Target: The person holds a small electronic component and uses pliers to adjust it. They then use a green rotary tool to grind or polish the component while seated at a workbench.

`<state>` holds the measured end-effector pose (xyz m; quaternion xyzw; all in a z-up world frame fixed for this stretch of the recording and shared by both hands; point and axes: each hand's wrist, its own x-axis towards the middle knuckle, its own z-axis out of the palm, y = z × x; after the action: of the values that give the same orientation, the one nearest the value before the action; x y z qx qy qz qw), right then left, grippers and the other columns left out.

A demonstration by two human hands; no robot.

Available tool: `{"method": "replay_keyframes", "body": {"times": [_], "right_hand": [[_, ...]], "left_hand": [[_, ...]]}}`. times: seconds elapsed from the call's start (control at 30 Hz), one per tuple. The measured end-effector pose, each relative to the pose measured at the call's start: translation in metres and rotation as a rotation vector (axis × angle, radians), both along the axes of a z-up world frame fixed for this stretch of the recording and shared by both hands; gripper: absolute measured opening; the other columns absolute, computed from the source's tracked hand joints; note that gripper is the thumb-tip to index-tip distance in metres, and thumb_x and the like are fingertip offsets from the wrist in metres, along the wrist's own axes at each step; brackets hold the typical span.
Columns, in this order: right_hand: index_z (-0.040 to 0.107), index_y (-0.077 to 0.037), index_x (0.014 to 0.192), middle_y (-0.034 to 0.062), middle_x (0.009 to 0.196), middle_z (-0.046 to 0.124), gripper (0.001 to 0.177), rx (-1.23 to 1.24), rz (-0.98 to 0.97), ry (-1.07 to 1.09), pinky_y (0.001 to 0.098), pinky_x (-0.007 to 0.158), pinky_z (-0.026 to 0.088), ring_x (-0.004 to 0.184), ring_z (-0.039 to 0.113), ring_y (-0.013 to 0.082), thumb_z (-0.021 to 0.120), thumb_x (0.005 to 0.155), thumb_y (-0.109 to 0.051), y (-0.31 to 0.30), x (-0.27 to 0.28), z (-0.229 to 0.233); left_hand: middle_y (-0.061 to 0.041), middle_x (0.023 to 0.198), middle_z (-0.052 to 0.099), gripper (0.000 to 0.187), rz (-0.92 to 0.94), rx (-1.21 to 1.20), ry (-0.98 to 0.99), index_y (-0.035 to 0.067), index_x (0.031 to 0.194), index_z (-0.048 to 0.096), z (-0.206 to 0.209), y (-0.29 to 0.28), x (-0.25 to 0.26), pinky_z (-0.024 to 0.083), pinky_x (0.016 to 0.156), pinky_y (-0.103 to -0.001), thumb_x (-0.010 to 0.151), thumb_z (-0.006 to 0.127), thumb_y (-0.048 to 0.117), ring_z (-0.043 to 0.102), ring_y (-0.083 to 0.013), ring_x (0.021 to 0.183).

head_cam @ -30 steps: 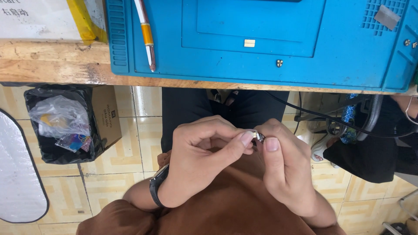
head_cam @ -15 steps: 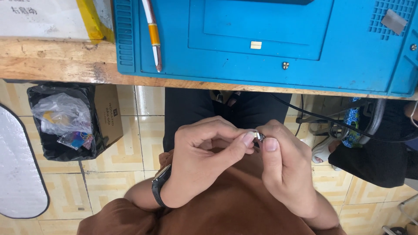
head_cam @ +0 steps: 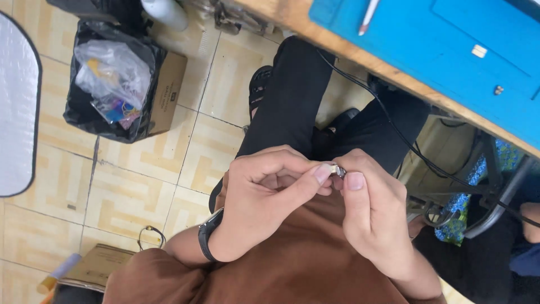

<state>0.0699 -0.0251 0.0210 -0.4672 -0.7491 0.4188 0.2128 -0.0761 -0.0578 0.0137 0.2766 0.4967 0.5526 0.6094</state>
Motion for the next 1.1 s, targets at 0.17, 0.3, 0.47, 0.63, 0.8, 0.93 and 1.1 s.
{"method": "replay_keyframes", "body": {"times": [0.17, 0.3, 0.47, 0.63, 0.8, 0.93, 1.1], "right_hand": [[0.057, 0.003, 0.088, 0.0104, 0.072, 0.054, 0.038, 0.037, 0.088, 0.018, 0.027, 0.058, 0.041, 0.062, 0.05, 0.0171, 0.027, 0.098, -0.018, -0.013, -0.026, -0.005], [0.057, 0.002, 0.086, 0.008, 0.069, 0.05, 0.039, 0.044, 0.133, -0.006, 0.0282, 0.057, 0.036, 0.059, 0.045, 0.0164, 0.026, 0.098, -0.019, -0.02, -0.043, -0.006], [0.057, 0.003, 0.087, 0.0086, 0.069, 0.051, 0.039, 0.059, 0.201, -0.013, 0.0288, 0.057, 0.036, 0.058, 0.044, 0.017, 0.026, 0.098, -0.019, -0.029, -0.059, -0.007], [0.056, 0.003, 0.085, 0.0079, 0.071, 0.052, 0.039, 0.018, 0.227, 0.013, 0.027, 0.058, 0.037, 0.061, 0.045, 0.0158, 0.026, 0.099, -0.017, -0.035, -0.076, -0.005], [0.056, 0.002, 0.087, 0.0087, 0.072, 0.055, 0.038, -0.036, 0.244, 0.027, 0.0244, 0.055, 0.04, 0.06, 0.047, 0.0144, 0.027, 0.099, -0.019, -0.04, -0.085, -0.003], [0.056, 0.001, 0.085, 0.0068, 0.072, 0.054, 0.04, -0.02, 0.263, -0.01, 0.0243, 0.056, 0.039, 0.06, 0.046, 0.0134, 0.026, 0.099, -0.02, -0.041, -0.091, 0.0], [0.057, 0.001, 0.086, 0.0067, 0.071, 0.054, 0.04, -0.047, 0.263, 0.006, 0.0241, 0.055, 0.036, 0.058, 0.044, 0.0123, 0.026, 0.099, -0.021, -0.041, -0.091, 0.0]], "left_hand": [[-0.013, 0.079, 0.067, 0.006, 0.089, 0.001, 0.002, 0.001, 0.087, 0.069, -0.001, -0.026, -0.023, 0.062, 0.069, -0.02, 0.083, 0.066, 0.005, 0.07, -0.0169, 0.068], [-0.012, 0.079, 0.067, 0.007, 0.155, 0.012, -0.014, 0.001, 0.088, 0.068, -0.003, -0.041, -0.037, 0.062, 0.069, -0.021, 0.083, 0.065, 0.005, 0.07, -0.0168, 0.068], [-0.013, 0.078, 0.066, 0.006, 0.218, 0.025, -0.005, 0.0, 0.087, 0.068, -0.004, -0.057, -0.049, 0.062, 0.068, -0.02, 0.083, 0.066, 0.004, 0.069, -0.0152, 0.067], [-0.012, 0.079, 0.066, 0.005, 0.271, 0.031, -0.035, 0.0, 0.086, 0.067, -0.005, -0.067, -0.06, 0.064, 0.071, -0.023, 0.083, 0.065, 0.005, 0.07, -0.0177, 0.069], [-0.011, 0.079, 0.067, 0.005, 0.297, 0.038, -0.02, 0.001, 0.085, 0.067, -0.007, -0.075, -0.069, 0.062, 0.068, -0.022, 0.083, 0.065, 0.005, 0.07, -0.0171, 0.068], [-0.011, 0.079, 0.067, 0.005, 0.297, 0.032, -0.002, 0.001, 0.085, 0.068, -0.007, -0.078, -0.073, 0.061, 0.067, -0.02, 0.083, 0.066, 0.006, 0.07, -0.0158, 0.068], [-0.012, 0.08, 0.066, 0.006, 0.305, 0.053, -0.084, 0.0, 0.086, 0.067, -0.009, -0.079, -0.073, 0.063, 0.07, -0.022, 0.084, 0.065, 0.004, 0.071, -0.0183, 0.07]]}}
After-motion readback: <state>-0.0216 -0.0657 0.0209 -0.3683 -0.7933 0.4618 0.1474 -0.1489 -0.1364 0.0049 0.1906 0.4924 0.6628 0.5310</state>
